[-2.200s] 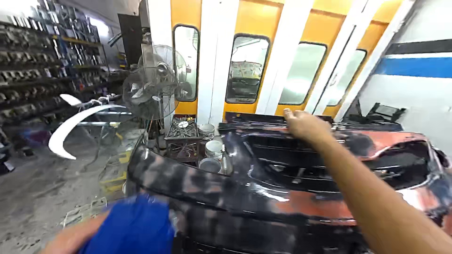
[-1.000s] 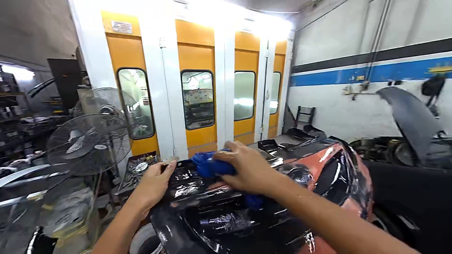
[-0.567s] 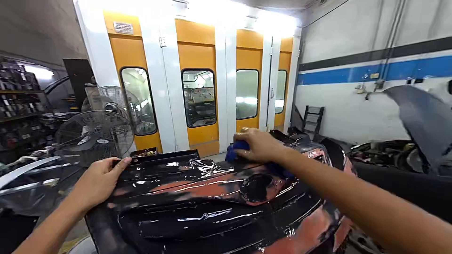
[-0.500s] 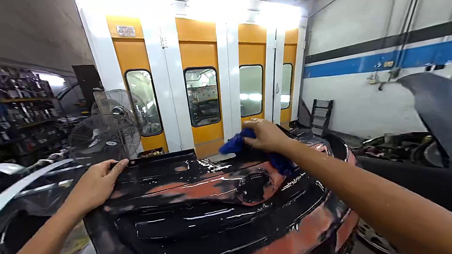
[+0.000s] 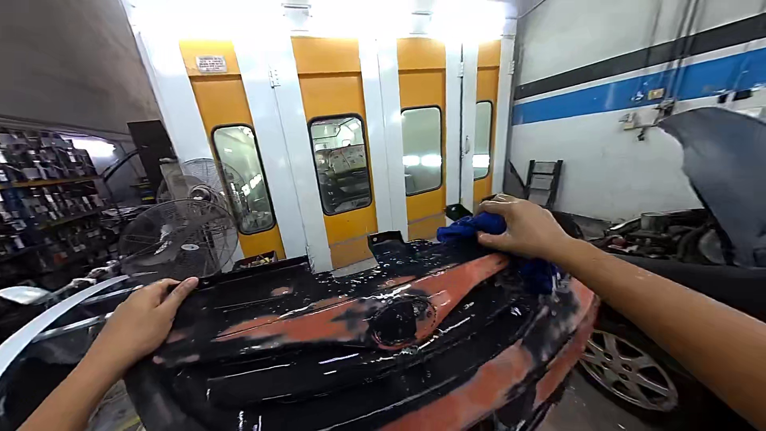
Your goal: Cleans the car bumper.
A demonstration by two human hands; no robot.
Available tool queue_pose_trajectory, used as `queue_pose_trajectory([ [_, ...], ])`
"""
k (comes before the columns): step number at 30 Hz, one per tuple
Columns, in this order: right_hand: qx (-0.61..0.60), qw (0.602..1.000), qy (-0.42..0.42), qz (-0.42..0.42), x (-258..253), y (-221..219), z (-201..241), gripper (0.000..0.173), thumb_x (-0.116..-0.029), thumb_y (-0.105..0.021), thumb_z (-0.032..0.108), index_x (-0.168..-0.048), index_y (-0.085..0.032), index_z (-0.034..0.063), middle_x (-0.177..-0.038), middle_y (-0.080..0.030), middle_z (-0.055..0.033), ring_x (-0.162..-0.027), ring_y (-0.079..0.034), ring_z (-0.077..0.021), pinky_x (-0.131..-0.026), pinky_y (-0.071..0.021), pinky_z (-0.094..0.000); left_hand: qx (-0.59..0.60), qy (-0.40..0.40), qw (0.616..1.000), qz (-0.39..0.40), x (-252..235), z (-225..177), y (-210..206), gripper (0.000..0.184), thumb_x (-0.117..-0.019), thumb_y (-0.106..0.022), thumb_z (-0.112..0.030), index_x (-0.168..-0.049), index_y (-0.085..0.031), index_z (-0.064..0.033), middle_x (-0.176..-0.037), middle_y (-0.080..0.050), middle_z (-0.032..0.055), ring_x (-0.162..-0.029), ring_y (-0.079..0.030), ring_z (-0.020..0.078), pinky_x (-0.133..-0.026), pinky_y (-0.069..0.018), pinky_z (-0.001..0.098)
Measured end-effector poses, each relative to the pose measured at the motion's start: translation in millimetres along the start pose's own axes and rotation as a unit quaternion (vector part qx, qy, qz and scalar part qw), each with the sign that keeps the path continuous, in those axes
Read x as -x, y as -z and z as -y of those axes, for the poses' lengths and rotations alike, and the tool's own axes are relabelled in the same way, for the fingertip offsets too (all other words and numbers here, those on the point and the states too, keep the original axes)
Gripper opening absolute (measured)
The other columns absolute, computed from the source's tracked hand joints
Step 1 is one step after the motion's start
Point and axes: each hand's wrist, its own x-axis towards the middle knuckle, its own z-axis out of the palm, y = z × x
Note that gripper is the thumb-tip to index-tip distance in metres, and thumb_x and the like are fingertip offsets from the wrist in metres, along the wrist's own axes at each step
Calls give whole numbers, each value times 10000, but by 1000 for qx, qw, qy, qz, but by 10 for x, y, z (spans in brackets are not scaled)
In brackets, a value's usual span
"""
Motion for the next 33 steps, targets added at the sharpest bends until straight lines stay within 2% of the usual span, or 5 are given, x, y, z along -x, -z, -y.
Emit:
queue_pose_trajectory([
  [8, -90, 996, -10, -27, 317, 84, -82, 461, -713, -833, 476, -1064, -734, 194, -991, -719, -26, -919, -694, -228, -767, -566, -574, -29, 88, 995, 24, 490, -1025, 259, 676, -1067, -485, -476, -1333, -523, 145, -1321, -537, 412, -1256, -536, 533, -1046, -391, 683],
  [12, -117, 985, 63, -111, 528, 75, -145, 359, -747, -768, 420, -1013, -730, 181, -979, -711, 19, -885, -686, -150, -730, -580, -486, -131, -111, 981, -88, 776, -1748, -263, 1033, -921, -359, -800, -1474, -459, 66, -1529, -371, 394, -1441, -300, 609, -1119, -264, 776],
  [17, -135, 980, -23, -142, 325, 201, -157, 340, -827, -768, 300, -1130, -715, 153, -946, -729, -88, -840, -709, -284, -700, -566, -586, -114, -19, 977, 180, 970, -3275, -967, 1063, -898, -295, -870, -1577, -340, -53, -1244, -675, 226, -1169, -652, 421, -967, -496, 660],
  [24, -30, 994, -8, 102, -263, 108, -59, 247, -816, -769, 358, -982, -730, 178, -931, -690, -107, -886, -687, -335, -669, -544, -608, -64, 9, 989, 130, 593, -3221, -1270, 579, -1036, -473, -563, -1380, -563, -106, -1032, -709, 176, -950, -697, 378, -834, -538, 657],
  [33, -44, 994, 90, 44, 25, 123, 16, 259, -776, -778, 413, -949, -721, 229, -904, -669, -11, -836, -673, -233, -626, -546, -511, -62, 5, 992, 107, 487, -3100, -1261, 557, -1034, -516, -521, -1387, -576, -94, -954, -716, 167, -880, -699, 352, -816, -536, 638],
])
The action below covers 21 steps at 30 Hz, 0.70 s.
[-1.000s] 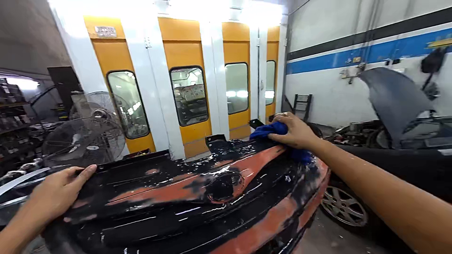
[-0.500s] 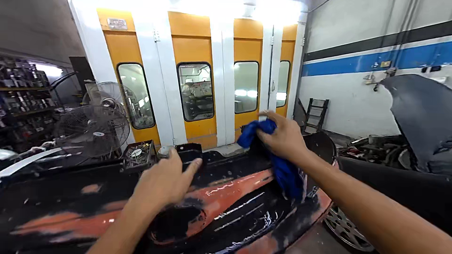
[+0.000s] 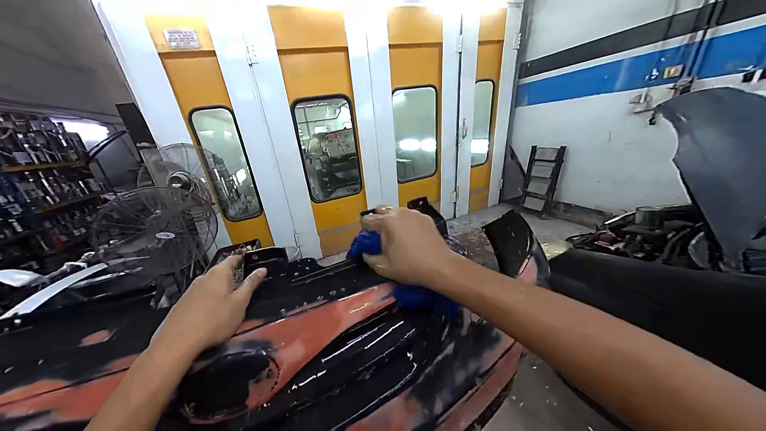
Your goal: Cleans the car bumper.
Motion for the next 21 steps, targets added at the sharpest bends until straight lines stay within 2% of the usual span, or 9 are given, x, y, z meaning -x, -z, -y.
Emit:
queue_pose_trajectory([
  [2, 6, 999, -14, -30, 223, 79, -281, 295, -776, -783, 415, -1005, -747, 234, -968, -704, -20, -899, -694, -256, -669, -564, -546, 2, 2, 1000, -6, -8, -18, 4, 587, -1028, -514, -544, -1410, -570, -102, -944, -724, 164, -896, -704, 361, -829, -536, 645],
  [4, 14, 995, -87, -39, 282, 125, -700, 282, -783, -782, 393, -1003, -755, 220, -1001, -731, -55, -952, -706, -307, -716, -563, -609, 0, 6, 1000, 0, -25, -10, -19, 602, -1026, -499, -564, -1432, -557, -123, -931, -723, 151, -878, -702, 344, -821, -543, 630],
  [7, -19, 971, -236, -32, -69, 153, -1278, 272, -833, -773, 397, -949, -738, 154, -885, -714, -151, -859, -693, -396, -660, -519, -666, 0, -8, 1000, 3, -13, 8, -46, 633, -1027, -483, -578, -1485, -519, -142, -850, -718, 110, -798, -697, 300, -793, -557, 594],
  [10, -47, 952, -302, -7, -315, 64, -1296, 325, -833, -742, 424, -987, -736, 138, -891, -709, -186, -870, -691, -418, -672, -515, -677, 3, -27, 1000, -4, -4, -14, -48, 591, -1033, -510, -537, -1469, -541, -139, -823, -724, 108, -763, -706, 296, -761, -567, 592],
  [13, -5, 974, -225, -9, 29, 6, -855, 314, -822, -730, 459, -985, -719, 191, -887, -700, -118, -847, -690, -362, -630, -516, -629, -3, -21, 1000, 6, -78, -17, -79, 485, -1036, -526, -503, -1341, -623, -138, -871, -727, 136, -808, -712, 331, -762, -555, 623],
  [15, -11, 984, -153, -93, 306, 30, -716, 353, -807, -719, 471, -1018, -749, 190, -952, -712, -113, -877, -696, -362, -634, -513, -642, 3, -30, 1000, 5, -144, -75, -49, 464, -1040, -520, -502, -1286, -646, -129, -903, -725, 150, -845, -707, 348, -783, -544, 644],
  [17, -85, 981, -79, -156, 377, -90, -671, 332, -815, -676, 443, -1011, -755, 186, -991, -730, -76, -956, -689, -320, -737, -516, -620, 9, -36, 999, 25, -187, -135, -20, 446, -1053, -507, -483, -1258, -649, -113, -951, -714, 164, -905, -697, 363, -820, -523, 663],
  [19, -163, 977, 4, -138, 319, -292, -517, 288, -820, -684, 348, -1049, -737, 182, -1064, -720, -38, -1082, -649, -272, -911, -498, -600, 7, -40, 998, 43, -280, -101, -64, 445, -1056, -496, -486, -1199, -663, -98, -925, -703, 160, -886, -693, 353, -803, -527, 645],
  [21, -164, 973, 104, -128, 216, -422, -291, 332, -799, -718, 310, -1104, -724, 179, -1079, -706, -40, -1086, -644, -270, -899, -517, -574, 15, -40, 998, 51, -380, -38, -97, 451, -1058, -496, -480, -1172, -677, -82, -887, -704, 165, -849, -695, 351, -784, -533, 641],
])
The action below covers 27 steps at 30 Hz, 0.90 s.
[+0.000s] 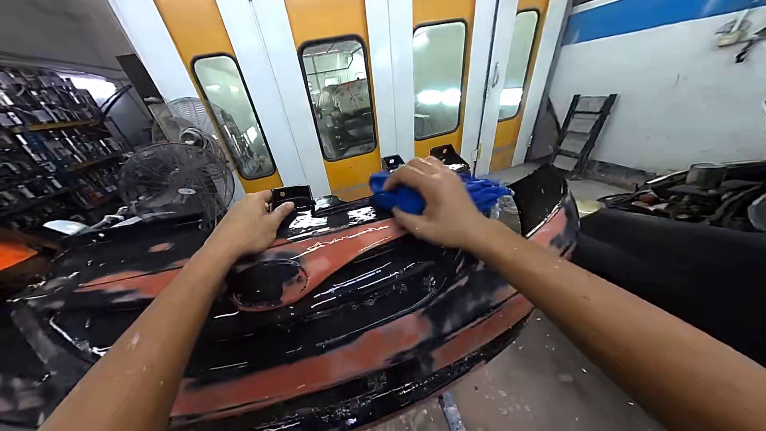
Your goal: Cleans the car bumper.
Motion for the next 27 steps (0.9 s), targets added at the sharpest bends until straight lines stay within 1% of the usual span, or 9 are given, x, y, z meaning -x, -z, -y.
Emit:
queue_pose_trajectory([
  [3, -5, 991, 132, 14, -16, -116, 174, 432, -837, -708, 316, -1252, -697, 196, -1154, -673, -71, -1135, -607, -290, -924, -500, -543, 20, 2, 1000, 1, -62, 46, 35, 432, -1067, -503, -452, -1186, -694, -84, -955, -721, 178, -914, -701, 358, -841, -523, 653],
  [6, 29, 978, 206, 30, 292, -28, 3, 536, -834, -677, 327, -1364, -659, 248, -1355, -618, -135, -1318, -530, -367, -1050, -448, -624, 22, -4, 1000, 0, -167, 110, 11, 452, -1065, -498, -465, -1216, -696, -88, -1044, -719, 197, -1000, -696, 376, -893, -516, 663],
  [9, 70, 979, 191, 3, 715, -65, -262, 452, -840, -633, 437, -1234, -730, 238, -1500, -522, -199, -1444, -387, -467, -1124, -343, -701, 2, -3, 1000, 7, -272, 135, -26, 510, -1063, -461, -503, -1276, -669, -88, -1155, -701, 202, -1106, -675, 376, -950, -506, 657],
  [11, 81, 981, 168, -54, 804, -234, -194, 426, -839, -632, 529, -1073, -767, 199, -1437, -556, -233, -1410, -402, -490, -1098, -326, -700, 2, -9, 1000, 6, -303, 116, -51, 495, -1066, -453, -493, -1250, -672, -89, -1127, -702, 195, -1080, -681, 369, -913, -517, 655],
  [13, 73, 982, 146, -96, 715, -463, 114, 413, -830, -691, 539, -1006, -776, 175, -1320, -619, -229, -1298, -498, -460, -1042, -375, -665, 4, -3, 1000, 11, -307, 96, -59, 501, -1065, -455, -493, -1238, -671, -76, -1097, -704, 196, -1046, -688, 373, -882, -526, 656],
  [16, 48, 977, 197, -62, 457, -819, 812, 344, -883, -714, 428, -1151, -757, 217, -1157, -706, -141, -1066, -647, -368, -868, -535, -568, 18, 6, 1000, 14, -282, 56, -33, 492, -1066, -460, -495, -1226, -662, -75, -1053, -707, 189, -1002, -696, 369, -848, -533, 653],
  [19, 10, 957, 289, 1, 283, -964, 1068, 411, -898, -675, 263, -1305, -685, 215, -1088, -703, -98, -949, -654, -314, -731, -552, -473, 44, 1, 999, 23, -225, 119, -27, 476, -1066, -474, -482, -1282, -647, -95, -1080, -716, 163, -1017, -700, 336, -882, -539, 625],
  [23, 48, 969, 241, -26, 506, -592, 435, 429, -900, -675, 397, -1249, -718, 152, -1131, -707, -160, -1052, -680, -352, -849, -573, -542, 101, -57, 989, 89, -84, 291, 155, 524, -1057, -542, -432, -1429, -539, -63, -1096, -730, 165, -1010, -715, 266, -939, -554, 514],
  [27, 111, 984, 126, -59, 869, -347, -76, 598, -859, -631, 540, -1201, -722, 58, -1259, -605, -290, -1208, -536, -493, -1007, -383, -661, 70, -72, 986, 133, 4, 359, 292, 689, -1034, -570, -480, -1519, -428, -13, -1141, -724, 186, -1091, -695, 271, -1014, -514, 495],
])
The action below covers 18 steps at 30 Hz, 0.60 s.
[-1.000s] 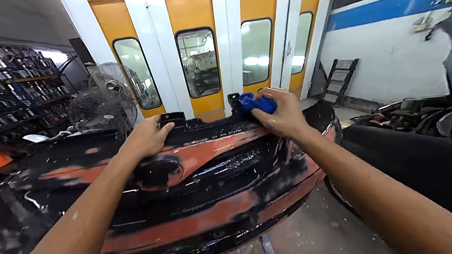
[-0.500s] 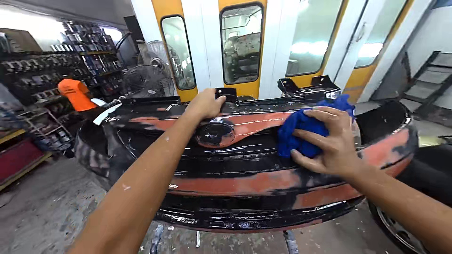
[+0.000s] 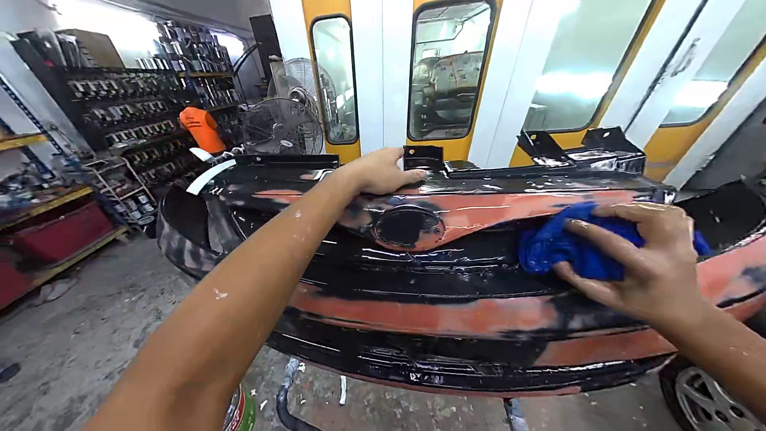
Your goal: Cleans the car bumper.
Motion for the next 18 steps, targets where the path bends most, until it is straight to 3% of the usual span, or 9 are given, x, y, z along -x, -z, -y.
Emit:
queue_pose_trajectory([
  [3, -22, 999, 9, -24, -101, -95, 348, 465, -872, -658, 457, -1079, -738, 49, -1156, -638, -279, -1101, -589, -462, -923, -460, -607, 0, -6, 1000, 5, -59, -50, -11, 702, -1022, -592, -482, -1519, -423, -16, -1132, -720, 189, -1056, -702, 266, -990, -527, 478],
  [7, -52, 992, 113, -16, -676, -432, 1351, 225, -891, -691, 344, -1026, -731, 168, -1013, -715, -139, -964, -673, -372, -778, -542, -557, -17, -1, 1000, 16, -110, -194, -22, 713, -1009, -610, -492, -1494, -448, 4, -1231, -683, 224, -1132, -677, 312, -1023, -508, 515],
  [10, -30, 995, 82, 41, -1201, -743, 2058, 104, -840, -703, 239, -927, -691, 182, -932, -663, -69, -868, -633, -317, -665, -507, -489, -45, -4, 999, 15, -155, -151, 15, 625, -1019, -590, -491, -1384, -549, 14, -1205, -677, 220, -1123, -664, 322, -1002, -502, 537],
  [12, -34, 996, 31, 76, -1535, -930, 2387, 129, -846, -710, 199, -969, -725, 166, -1041, -693, -102, -957, -651, -348, -714, -533, -525, -55, 6, 998, 10, -177, -63, 46, 590, -1025, -578, -487, -1333, -591, 17, -1202, -672, 226, -1134, -656, 333, -1005, -494, 548],
  [14, -64, 993, -13, 98, -1852, -1117, 2700, 234, -791, -777, 182, -1019, -753, 137, -1092, -709, -153, -1068, -646, -392, -848, -533, -598, -72, 27, 997, 17, -226, -36, 99, 607, -1020, -585, -494, -1308, -598, 40, -1180, -669, 245, -1121, -651, 356, -993, -488, 567],
  [15, -92, 987, -38, 122, -1976, -1192, 2855, 321, -796, -804, 195, -1102, -751, 113, -1156, -711, -174, -1138, -636, -391, -940, -512, -604, -84, 38, 995, 28, -268, -38, 123, 647, -1014, -584, -516, -1317, -585, 55, -1194, -659, 259, -1137, -642, 373, -1000, -481, 583],
  [16, -133, 978, -59, 148, -2059, -1252, 2998, 360, -831, -801, 204, -1162, -732, 82, -1212, -697, -184, -1196, -621, -373, -1027, -478, -586, -90, 43, 994, 39, -304, -51, 130, 681, -1005, -588, -534, -1344, -569, 56, -1227, -649, 266, -1168, -630, 382, -1015, -470, 593],
  [18, -211, 964, -64, 145, -2095, -1381, 3175, 323, -857, -803, 187, -1141, -733, 50, -1184, -698, -175, -1177, -626, -328, -1055, -481, -511, -89, 40, 993, 60, -352, -115, 120, 744, -988, -608, -552, -1444, -506, 26, -1341, -611, 263, -1271, -586, 386, -1078, -435, 600],
])
